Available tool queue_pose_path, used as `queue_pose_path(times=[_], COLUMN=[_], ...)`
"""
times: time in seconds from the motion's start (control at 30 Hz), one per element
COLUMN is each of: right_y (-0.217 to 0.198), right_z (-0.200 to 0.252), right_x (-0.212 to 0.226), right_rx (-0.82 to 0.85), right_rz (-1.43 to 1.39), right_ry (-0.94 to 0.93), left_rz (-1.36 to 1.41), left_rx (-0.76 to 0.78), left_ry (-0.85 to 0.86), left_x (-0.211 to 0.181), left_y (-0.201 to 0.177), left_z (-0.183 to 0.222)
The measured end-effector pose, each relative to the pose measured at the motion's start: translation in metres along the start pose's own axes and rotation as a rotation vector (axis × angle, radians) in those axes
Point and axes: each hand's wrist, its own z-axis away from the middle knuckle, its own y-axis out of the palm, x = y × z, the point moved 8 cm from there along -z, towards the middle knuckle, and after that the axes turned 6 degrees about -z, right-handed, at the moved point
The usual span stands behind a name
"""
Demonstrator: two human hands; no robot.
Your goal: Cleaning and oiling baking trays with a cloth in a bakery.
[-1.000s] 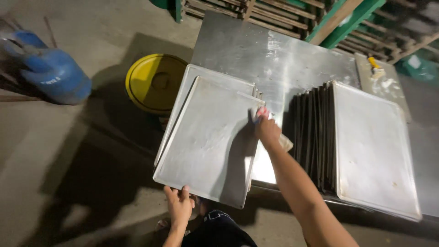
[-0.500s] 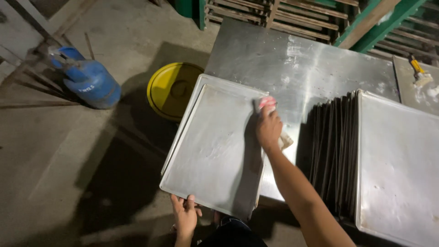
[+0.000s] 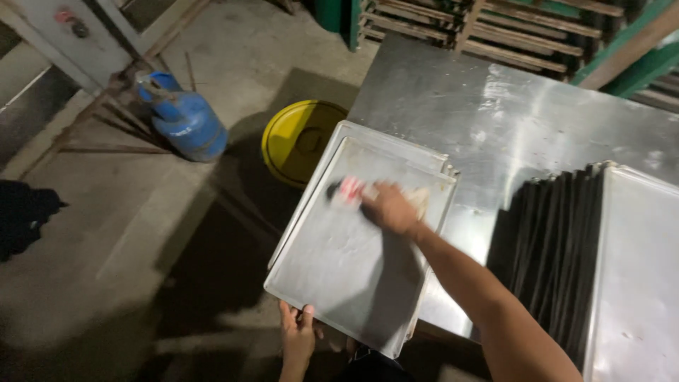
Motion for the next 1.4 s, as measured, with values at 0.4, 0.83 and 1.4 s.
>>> queue_pose_path(times=[0.4, 0.83, 1.4], right_y=[0.013, -0.09, -0.131], right_z=[-0.017, 0.148, 0.291], right_x=[-0.106, -0.106, 0.067], right_rx=[-0.15, -0.053, -0.279], right_rz=[0.327, 0.45, 0.226], right_ry=[0.863, 0.79, 1.391], left_rz=[-0.221, -0.006, -0.702], left_rx=[0.008, -0.05, 0.223], left_ry=[-0.026, 0.07, 0.154], left_x=[-0.002, -0.017, -0.052], left_y=[-0.004, -0.004, -0.03], left_z=[0.002, -0.001, 0.022])
